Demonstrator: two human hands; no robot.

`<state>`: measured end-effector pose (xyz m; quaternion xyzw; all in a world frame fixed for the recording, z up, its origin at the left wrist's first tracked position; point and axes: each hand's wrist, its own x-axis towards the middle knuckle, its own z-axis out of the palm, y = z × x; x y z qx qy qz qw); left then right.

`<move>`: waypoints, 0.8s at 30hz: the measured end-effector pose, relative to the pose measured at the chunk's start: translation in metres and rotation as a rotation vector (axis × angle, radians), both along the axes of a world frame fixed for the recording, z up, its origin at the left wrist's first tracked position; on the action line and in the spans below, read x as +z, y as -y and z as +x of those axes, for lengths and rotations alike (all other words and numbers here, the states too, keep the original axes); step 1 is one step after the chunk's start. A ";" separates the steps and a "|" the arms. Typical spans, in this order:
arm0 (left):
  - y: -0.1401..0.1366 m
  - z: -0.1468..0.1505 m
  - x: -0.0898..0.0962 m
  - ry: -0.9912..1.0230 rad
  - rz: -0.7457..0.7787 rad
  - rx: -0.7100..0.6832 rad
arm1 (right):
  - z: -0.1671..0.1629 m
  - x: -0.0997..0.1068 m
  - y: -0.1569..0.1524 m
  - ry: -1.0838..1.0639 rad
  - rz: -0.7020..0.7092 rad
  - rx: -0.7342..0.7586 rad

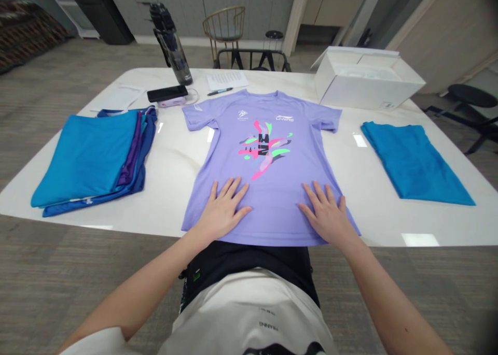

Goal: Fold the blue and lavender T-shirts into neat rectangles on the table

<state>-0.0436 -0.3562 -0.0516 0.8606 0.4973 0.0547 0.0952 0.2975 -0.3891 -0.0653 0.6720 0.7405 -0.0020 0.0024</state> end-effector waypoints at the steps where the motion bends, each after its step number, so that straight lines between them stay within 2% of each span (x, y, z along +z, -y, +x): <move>1: -0.002 0.001 0.003 -0.003 -0.001 0.000 | 0.000 0.002 -0.005 0.007 0.003 0.000; 4: -0.029 0.005 0.008 -0.010 0.009 0.028 | -0.006 0.011 -0.037 0.001 0.022 0.050; 8: -0.097 0.010 0.003 -0.006 0.011 0.085 | -0.014 0.015 -0.102 -0.075 -0.034 0.168; 11: -0.136 0.008 -0.006 -0.027 -0.014 0.089 | -0.008 0.009 -0.138 -0.095 -0.078 0.097; 13: -0.145 0.000 -0.012 -0.054 -0.002 0.170 | 0.003 0.003 -0.149 -0.081 -0.078 -0.033; 16: -0.144 -0.017 -0.017 -0.108 0.032 0.347 | 0.022 -0.004 -0.155 -0.051 -0.055 -0.237; 18: -0.145 -0.026 -0.016 -0.138 0.050 0.430 | 0.031 -0.007 -0.161 -0.032 -0.033 -0.305; 20: -0.154 -0.029 -0.015 -0.140 0.067 0.434 | 0.033 -0.007 -0.174 -0.037 -0.002 -0.297; 24: -0.198 -0.012 -0.013 -0.079 0.092 0.266 | 0.032 -0.004 -0.219 -0.131 0.089 -0.272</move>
